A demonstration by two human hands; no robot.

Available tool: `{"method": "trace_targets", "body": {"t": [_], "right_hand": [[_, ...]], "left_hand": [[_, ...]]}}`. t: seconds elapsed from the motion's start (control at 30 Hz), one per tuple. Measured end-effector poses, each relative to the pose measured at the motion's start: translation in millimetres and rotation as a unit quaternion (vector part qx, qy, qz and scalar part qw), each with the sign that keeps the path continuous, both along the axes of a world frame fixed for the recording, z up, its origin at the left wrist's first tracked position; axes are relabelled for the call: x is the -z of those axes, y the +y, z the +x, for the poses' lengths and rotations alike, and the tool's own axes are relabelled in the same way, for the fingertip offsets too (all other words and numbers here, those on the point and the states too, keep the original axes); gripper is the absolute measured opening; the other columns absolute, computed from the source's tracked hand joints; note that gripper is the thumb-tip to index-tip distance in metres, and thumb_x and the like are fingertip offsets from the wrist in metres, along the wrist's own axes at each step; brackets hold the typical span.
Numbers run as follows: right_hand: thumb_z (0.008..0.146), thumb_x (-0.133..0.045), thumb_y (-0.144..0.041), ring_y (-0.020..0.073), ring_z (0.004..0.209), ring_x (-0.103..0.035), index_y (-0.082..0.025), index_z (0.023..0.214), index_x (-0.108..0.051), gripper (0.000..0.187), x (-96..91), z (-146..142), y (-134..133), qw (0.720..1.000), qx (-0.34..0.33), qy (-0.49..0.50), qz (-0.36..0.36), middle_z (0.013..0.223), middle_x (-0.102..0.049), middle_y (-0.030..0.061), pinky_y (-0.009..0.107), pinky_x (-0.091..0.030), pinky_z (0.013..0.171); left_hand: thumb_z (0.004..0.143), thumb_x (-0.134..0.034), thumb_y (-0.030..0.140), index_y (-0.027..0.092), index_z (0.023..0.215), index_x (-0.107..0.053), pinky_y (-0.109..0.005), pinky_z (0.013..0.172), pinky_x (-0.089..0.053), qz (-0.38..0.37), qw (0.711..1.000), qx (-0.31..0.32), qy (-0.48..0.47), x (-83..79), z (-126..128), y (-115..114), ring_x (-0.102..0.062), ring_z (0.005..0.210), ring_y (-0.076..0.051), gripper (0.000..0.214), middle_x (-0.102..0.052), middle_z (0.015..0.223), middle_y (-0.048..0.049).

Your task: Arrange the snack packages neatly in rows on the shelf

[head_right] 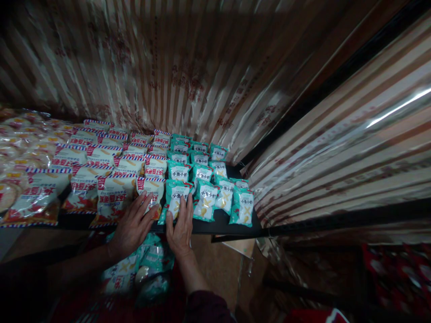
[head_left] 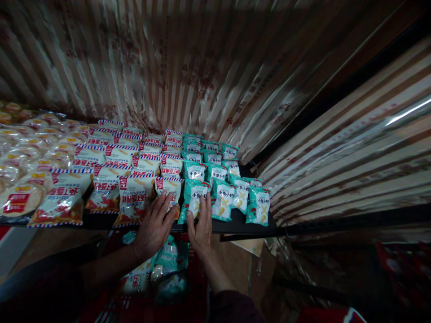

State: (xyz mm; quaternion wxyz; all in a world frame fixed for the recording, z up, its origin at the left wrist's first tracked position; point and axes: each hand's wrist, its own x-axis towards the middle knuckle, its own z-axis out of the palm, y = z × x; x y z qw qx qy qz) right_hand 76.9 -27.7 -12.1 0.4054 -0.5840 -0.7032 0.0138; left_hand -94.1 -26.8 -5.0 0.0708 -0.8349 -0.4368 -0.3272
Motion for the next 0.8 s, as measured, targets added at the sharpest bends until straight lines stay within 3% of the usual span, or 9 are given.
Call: {"method": "trace_targets", "body": {"t": [0.23, 0.57, 0.8], "right_hand": [[0.096, -0.042, -0.032, 0.0280, 0.144, -0.022, -0.020, 0.149, -0.020, 0.059, 1.9, 0.5, 0.0, 1.000, 0.004, -0.004, 0.003, 0.155, -0.022, 0.0169, 0.056, -0.034, 0.109], [0.096, -0.042, -0.031, 0.0285, 0.144, -0.022, -0.021, 0.149, -0.019, 0.058, 5.1, -0.9, 1.6, 1.000, 0.023, -0.008, 0.019, 0.155, -0.020, 0.0175, 0.058, -0.032, 0.109], [0.095, -0.043, -0.030, 0.0290, 0.144, -0.021, -0.020, 0.149, -0.020, 0.059, 3.0, -1.9, 2.4, 0.999, 0.030, -0.026, 0.029, 0.155, -0.021, 0.0178, 0.058, -0.031, 0.109]], "left_hand": [[0.090, -0.046, 0.011, 0.009, 0.125, -0.054, -0.050, 0.110, -0.035, 0.003, 1.000, -0.008, -0.008, 0.4, 0.8, 0.8, -0.021, 0.143, -0.031, 0.035, -0.040, 0.146, -0.0179], [0.092, -0.046, 0.011, 0.005, 0.124, -0.052, -0.050, 0.108, -0.038, 0.003, 1.000, -0.021, -0.002, -1.8, 0.8, 6.4, -0.019, 0.143, -0.034, 0.034, -0.039, 0.145, -0.0222], [0.089, -0.046, 0.016, 0.007, 0.138, -0.042, -0.053, 0.111, -0.030, -0.026, 1.000, -0.006, -0.011, -2.5, 1.1, 4.9, -0.016, 0.143, -0.035, 0.049, -0.029, 0.151, -0.0213]]}}
